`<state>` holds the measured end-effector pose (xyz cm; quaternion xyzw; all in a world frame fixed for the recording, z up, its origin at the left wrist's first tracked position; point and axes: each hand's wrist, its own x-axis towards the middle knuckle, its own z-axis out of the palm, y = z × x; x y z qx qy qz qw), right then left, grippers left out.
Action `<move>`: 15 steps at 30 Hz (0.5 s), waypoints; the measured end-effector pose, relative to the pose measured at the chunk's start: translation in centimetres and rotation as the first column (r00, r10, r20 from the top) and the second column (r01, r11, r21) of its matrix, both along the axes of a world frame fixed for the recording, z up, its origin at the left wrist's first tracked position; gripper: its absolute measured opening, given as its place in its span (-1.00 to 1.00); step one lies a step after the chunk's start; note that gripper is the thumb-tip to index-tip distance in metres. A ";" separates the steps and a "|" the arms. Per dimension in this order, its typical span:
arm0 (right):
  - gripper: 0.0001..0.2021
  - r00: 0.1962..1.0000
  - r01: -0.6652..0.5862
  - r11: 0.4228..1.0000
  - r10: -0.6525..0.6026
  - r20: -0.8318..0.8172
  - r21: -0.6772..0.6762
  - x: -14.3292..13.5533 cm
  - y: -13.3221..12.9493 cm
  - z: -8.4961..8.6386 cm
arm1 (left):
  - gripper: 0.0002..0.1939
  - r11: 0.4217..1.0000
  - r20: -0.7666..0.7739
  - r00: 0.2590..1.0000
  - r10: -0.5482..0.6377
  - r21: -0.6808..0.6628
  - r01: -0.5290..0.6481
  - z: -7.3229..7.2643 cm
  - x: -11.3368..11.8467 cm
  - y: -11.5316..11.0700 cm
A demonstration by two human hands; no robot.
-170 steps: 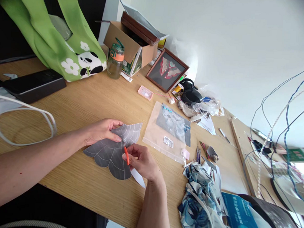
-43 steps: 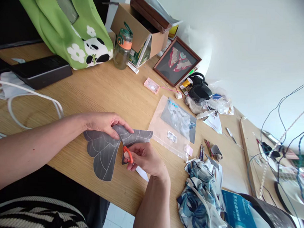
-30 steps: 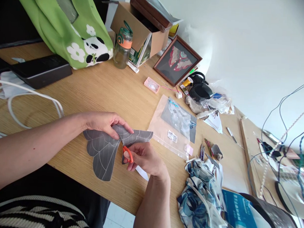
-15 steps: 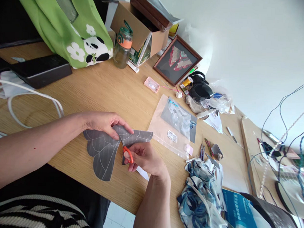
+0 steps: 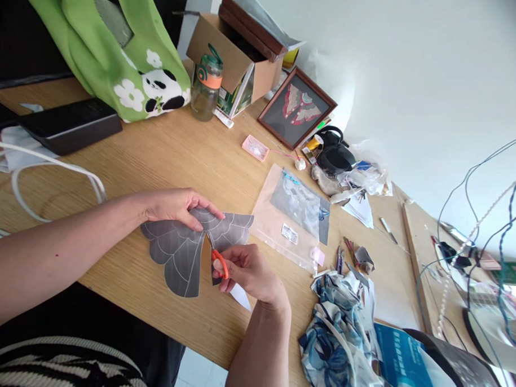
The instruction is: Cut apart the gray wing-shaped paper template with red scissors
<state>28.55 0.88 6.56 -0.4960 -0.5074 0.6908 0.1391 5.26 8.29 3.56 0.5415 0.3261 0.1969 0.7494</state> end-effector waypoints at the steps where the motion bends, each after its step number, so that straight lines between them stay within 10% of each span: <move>1: -0.58 1.000 0.011 1.000 -0.011 0.002 0.012 0.2 0.0 0.1 | -0.47 1.000 0.003 1.000 0.030 -0.001 -0.030 0.0 -0.1 0.1; 8: -0.60 0.999 0.048 0.994 -0.047 -0.011 0.099 1.0 -0.3 0.2 | -0.46 0.932 0.097 0.928 0.359 0.011 -0.362 -0.6 -0.2 0.8; 15: -0.74 0.964 -0.235 0.963 0.214 0.158 0.133 0.1 -1.0 -0.3 | -0.36 0.811 0.094 0.813 0.575 0.065 -0.581 -0.6 0.1 1.0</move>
